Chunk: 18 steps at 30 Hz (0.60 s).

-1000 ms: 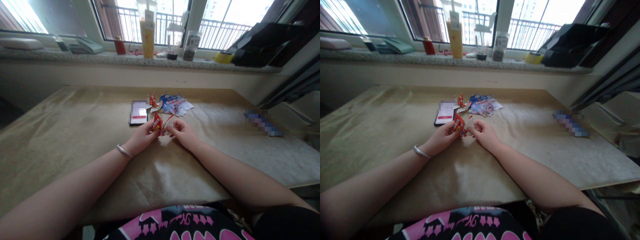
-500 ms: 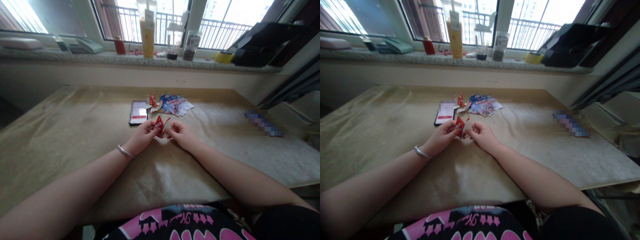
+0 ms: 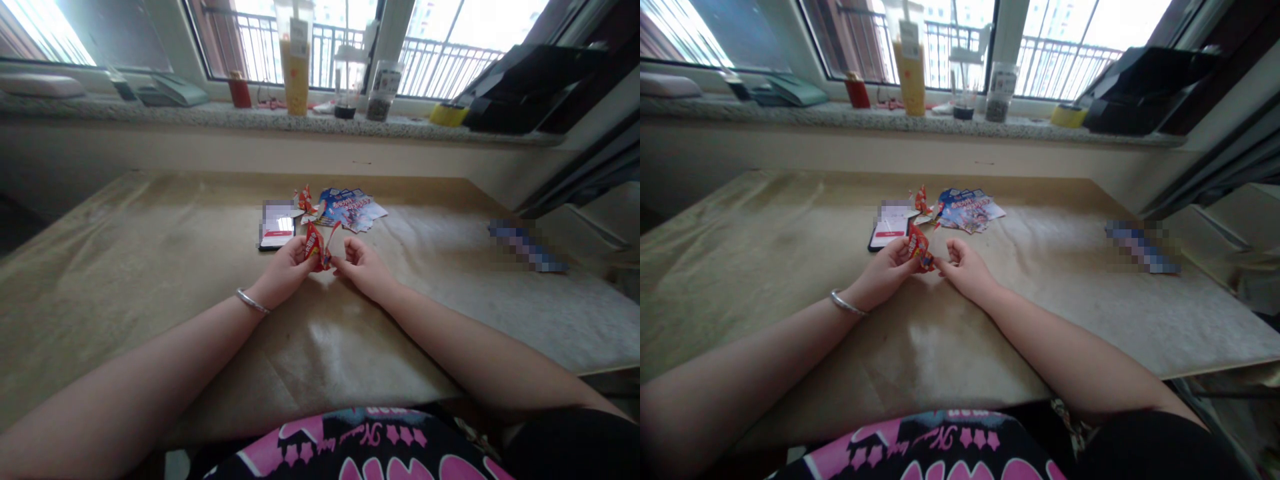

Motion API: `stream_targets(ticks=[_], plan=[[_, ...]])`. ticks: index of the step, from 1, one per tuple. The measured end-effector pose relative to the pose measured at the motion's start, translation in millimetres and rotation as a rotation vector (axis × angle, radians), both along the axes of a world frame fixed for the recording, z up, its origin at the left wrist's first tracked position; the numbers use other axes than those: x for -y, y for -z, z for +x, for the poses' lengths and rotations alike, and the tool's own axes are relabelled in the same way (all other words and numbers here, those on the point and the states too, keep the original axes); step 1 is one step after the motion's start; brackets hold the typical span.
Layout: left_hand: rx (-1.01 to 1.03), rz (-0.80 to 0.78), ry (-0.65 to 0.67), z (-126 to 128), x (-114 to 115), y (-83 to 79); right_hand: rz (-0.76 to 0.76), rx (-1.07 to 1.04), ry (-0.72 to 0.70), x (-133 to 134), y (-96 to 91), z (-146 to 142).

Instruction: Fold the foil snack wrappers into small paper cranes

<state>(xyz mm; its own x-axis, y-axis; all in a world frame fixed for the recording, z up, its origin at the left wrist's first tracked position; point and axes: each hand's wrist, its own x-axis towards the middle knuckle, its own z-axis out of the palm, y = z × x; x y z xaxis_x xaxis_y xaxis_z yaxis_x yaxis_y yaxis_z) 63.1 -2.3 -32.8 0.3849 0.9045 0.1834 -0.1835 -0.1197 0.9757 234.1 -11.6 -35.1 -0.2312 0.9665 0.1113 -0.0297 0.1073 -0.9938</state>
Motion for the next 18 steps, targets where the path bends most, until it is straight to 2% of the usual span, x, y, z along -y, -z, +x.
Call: stream_targets(ticks=[8,12,18], plan=[[-0.054,0.041,-0.037,1.4,1.2,-0.1,-0.043,-0.027,-0.015,-1.6,-0.6,-1.0],[-0.123,0.015,-0.104,2.1,2.9,-1.6,-0.05,-0.013,-0.013,-3.1,-1.6,-0.8],[-0.177,0.049,-0.153,2.2,1.2,1.6,-0.05,0.015,0.038,-4.7,-0.5,-1.6]])
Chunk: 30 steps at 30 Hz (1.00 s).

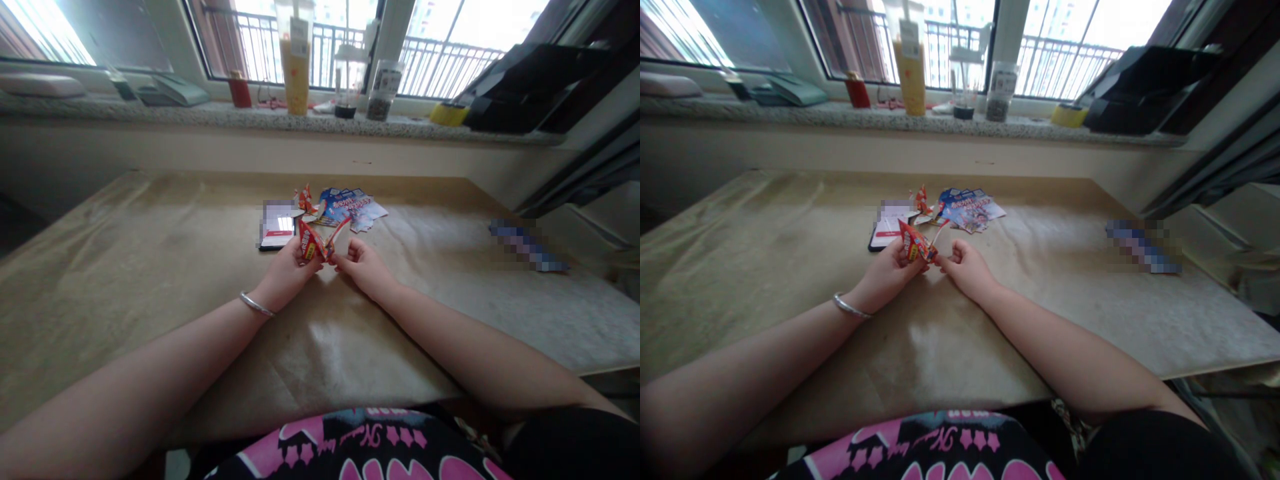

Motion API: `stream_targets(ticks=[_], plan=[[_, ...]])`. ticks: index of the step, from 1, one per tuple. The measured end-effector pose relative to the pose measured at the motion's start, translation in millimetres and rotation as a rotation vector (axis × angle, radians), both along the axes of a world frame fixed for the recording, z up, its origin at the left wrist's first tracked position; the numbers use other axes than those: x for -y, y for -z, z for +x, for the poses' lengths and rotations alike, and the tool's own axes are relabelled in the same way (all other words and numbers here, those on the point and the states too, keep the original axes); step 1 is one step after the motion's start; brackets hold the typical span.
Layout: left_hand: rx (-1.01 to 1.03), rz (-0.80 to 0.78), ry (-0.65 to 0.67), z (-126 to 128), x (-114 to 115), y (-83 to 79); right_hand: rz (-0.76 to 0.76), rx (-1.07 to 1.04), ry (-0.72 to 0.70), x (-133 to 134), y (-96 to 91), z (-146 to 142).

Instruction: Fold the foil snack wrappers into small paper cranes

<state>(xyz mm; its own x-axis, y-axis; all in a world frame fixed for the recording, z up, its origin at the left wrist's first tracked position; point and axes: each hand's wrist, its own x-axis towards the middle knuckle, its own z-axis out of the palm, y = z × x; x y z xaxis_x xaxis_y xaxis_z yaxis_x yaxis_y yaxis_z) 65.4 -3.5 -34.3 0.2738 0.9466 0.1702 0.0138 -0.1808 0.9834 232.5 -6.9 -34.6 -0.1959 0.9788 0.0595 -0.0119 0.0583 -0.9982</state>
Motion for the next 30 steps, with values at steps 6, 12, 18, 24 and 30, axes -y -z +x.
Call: stream_targets(ticks=[6,12,18,24,30], plan=[[-0.096,0.067,-0.046,0.3,-0.7,-1.2,-0.05,0.03,0.009,1.2,0.3,-2.2],[-0.061,-0.007,-0.047,4.8,3.1,-8.0,0.029,0.119,0.035,0.4,4.2,-3.1],[-0.061,0.003,-0.046,5.7,2.6,-6.5,0.09,0.06,-0.007,-2.7,9.2,-5.2],[-0.167,0.1,-0.065,1.7,0.4,0.8,0.088,0.068,0.022,-2.9,9.0,-7.6],[-0.209,0.156,0.008,-1.1,-1.8,6.4,0.086,0.193,-0.024,-1.1,8.5,-6.9]])
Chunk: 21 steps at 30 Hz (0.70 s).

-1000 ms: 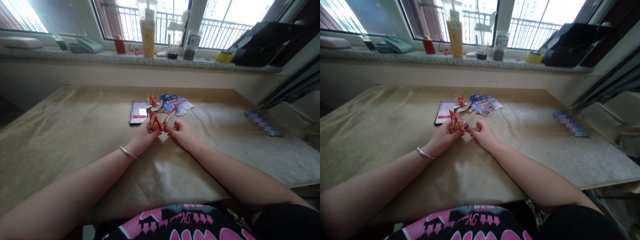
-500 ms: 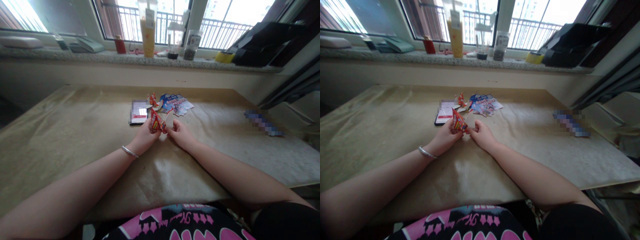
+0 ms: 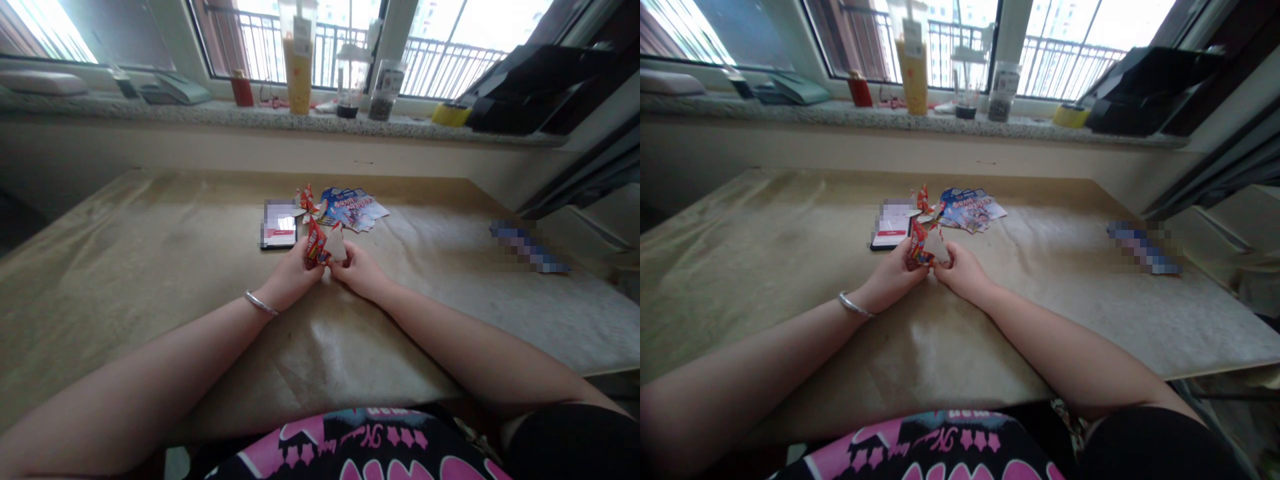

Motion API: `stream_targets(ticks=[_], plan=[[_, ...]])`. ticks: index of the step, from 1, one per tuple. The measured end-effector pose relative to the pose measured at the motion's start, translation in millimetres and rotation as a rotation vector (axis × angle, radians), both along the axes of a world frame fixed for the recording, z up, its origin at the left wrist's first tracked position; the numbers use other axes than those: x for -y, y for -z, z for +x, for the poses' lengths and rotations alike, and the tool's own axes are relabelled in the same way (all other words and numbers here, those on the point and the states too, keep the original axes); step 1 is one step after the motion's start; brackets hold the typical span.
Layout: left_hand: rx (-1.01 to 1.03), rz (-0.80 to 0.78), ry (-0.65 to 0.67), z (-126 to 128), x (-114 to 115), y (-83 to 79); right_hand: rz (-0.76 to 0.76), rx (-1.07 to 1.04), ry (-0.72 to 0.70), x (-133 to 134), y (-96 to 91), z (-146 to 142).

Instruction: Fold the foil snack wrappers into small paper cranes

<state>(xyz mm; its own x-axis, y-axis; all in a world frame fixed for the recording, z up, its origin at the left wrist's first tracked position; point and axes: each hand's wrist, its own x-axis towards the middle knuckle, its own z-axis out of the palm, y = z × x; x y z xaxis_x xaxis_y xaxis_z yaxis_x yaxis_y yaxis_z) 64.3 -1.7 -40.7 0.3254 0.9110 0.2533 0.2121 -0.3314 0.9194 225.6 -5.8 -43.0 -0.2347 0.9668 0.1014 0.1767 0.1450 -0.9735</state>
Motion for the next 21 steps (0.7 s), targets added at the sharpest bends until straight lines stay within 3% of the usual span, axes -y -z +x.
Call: stream_targets(ticks=[3,8,15,21], plan=[[0.012,-0.018,0.021,0.7,0.1,-2.2,-0.012,0.044,-0.023,0.2,-0.7,1.9],[0.067,-0.072,0.008,2.5,2.0,-8.4,0.031,-0.063,-0.029,1.6,-6.8,3.1],[0.05,-0.013,-0.003,0.0,1.5,-6.0,0.046,-0.132,-0.038,-2.6,-4.5,3.9],[0.007,0.041,0.05,-0.5,1.3,-4.1,0.106,0.006,-0.057,-2.7,-1.8,7.2]])
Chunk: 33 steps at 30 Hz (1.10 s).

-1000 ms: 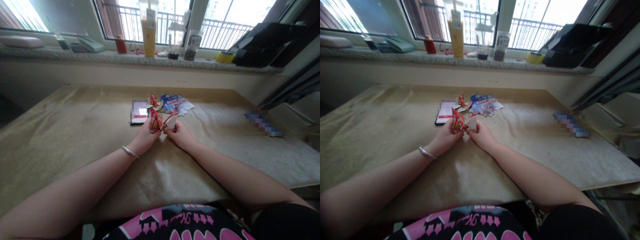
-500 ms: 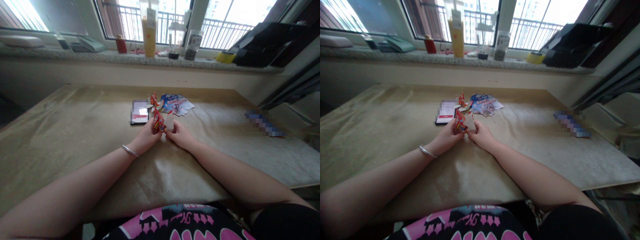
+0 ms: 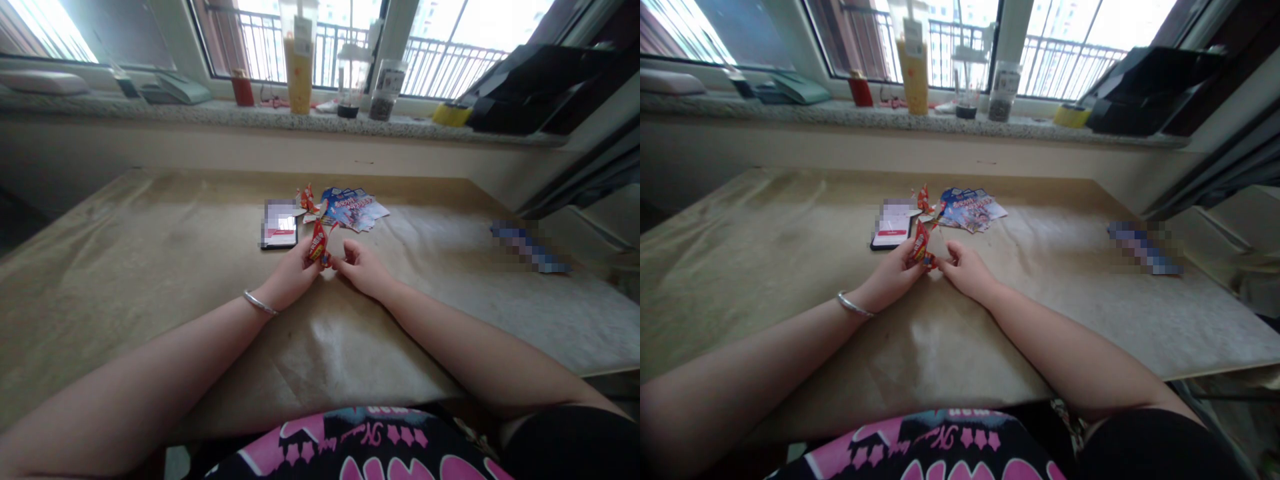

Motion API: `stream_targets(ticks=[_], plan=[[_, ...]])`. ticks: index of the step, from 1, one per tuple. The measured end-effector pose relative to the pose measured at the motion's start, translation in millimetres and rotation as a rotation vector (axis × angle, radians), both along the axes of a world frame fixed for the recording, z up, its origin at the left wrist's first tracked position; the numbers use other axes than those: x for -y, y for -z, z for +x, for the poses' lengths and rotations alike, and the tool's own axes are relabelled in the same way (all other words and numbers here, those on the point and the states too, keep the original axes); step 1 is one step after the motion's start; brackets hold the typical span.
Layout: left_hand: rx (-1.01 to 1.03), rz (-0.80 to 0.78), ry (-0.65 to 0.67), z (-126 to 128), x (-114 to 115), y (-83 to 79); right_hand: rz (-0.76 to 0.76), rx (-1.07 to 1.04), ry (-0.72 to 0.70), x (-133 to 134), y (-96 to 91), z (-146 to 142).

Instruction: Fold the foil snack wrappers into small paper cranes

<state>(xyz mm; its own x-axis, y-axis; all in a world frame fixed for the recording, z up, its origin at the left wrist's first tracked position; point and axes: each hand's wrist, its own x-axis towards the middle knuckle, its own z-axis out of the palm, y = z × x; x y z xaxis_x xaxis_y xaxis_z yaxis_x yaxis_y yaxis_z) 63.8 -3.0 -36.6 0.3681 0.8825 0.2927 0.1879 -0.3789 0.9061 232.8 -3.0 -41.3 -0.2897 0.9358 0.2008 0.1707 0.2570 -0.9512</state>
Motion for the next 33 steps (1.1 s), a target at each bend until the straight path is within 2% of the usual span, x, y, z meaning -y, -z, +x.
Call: stream_targets(ticks=[3,9,18,25,28,33], plan=[[0.019,0.028,0.042,0.5,1.1,-1.7,0.006,0.0,-0.037,0.1,-0.8,0.3],[0.084,-0.018,-0.025,-0.5,1.4,-3.1,-0.001,-0.045,-0.096,1.1,-1.6,0.1],[0.138,-0.051,0.03,1.9,5.2,-8.4,0.053,-0.185,0.035,3.4,0.0,2.6],[0.283,-0.016,0.021,0.7,6.4,-7.6,0.058,-0.135,0.013,7.5,-5.5,0.0],[0.263,0.021,-0.008,-0.6,7.6,-8.7,0.132,-0.084,0.065,10.1,-6.2,0.3],[0.2,0.141,-0.055,-1.7,9.6,-9.7,0.345,-0.003,0.173,15.8,-10.3,3.1]])
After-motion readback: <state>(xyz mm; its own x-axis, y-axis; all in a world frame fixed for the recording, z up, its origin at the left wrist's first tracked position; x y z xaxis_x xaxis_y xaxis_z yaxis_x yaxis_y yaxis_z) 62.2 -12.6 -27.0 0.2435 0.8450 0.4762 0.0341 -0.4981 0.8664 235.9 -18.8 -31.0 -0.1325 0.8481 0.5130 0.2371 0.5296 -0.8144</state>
